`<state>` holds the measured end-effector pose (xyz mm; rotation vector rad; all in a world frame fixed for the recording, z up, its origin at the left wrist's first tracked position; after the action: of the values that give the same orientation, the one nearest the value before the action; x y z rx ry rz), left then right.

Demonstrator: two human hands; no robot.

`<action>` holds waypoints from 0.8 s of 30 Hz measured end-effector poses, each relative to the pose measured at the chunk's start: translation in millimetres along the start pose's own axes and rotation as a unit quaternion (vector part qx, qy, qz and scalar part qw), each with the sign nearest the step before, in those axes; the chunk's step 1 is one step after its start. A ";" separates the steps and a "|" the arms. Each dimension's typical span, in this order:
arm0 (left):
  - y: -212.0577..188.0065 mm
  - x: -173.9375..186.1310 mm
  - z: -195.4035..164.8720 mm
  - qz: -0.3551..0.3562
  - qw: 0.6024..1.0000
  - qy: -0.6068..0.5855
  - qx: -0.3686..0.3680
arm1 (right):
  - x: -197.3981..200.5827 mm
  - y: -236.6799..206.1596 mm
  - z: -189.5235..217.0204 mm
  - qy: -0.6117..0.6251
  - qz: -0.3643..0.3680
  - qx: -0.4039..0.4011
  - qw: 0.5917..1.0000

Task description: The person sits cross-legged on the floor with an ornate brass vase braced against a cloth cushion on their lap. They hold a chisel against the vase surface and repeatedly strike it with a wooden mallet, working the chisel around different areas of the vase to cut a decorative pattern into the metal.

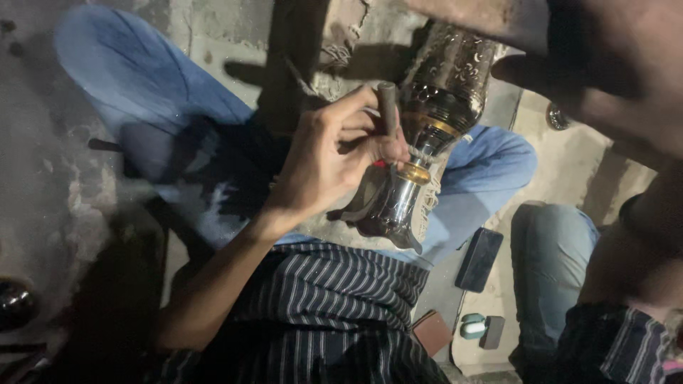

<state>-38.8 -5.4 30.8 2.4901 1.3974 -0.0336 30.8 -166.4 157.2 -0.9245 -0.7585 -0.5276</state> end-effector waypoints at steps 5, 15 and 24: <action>-1.6 0.3 2.7 -0.005 1.000 0.008 -0.007 | -0.3 -6.1 -21.5 0.018 -0.038 0.092 0.995; -1.1 0.2 11.0 -0.010 1.000 -0.001 0.002 | 0.1 6.5 10.7 -0.159 0.041 -0.035 0.986; 13.8 -3.7 11.7 0.109 0.991 -0.073 -0.040 | -15.8 -7.0 6.4 -0.318 0.035 0.004 0.948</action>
<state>-27.8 -18.2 23.4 2.5020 1.0442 -0.1115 13.7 -163.1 151.1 -1.1240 -1.3000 -0.1513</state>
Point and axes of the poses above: each hand's wrist, its own y-axis towards the middle knuckle, its own x-axis out of the back of the hand, z = x × y, the point moved 7 cm from there along y, towards the middle knuckle, and after that the axes turned 12 degrees about z, right-handed, at the moved point
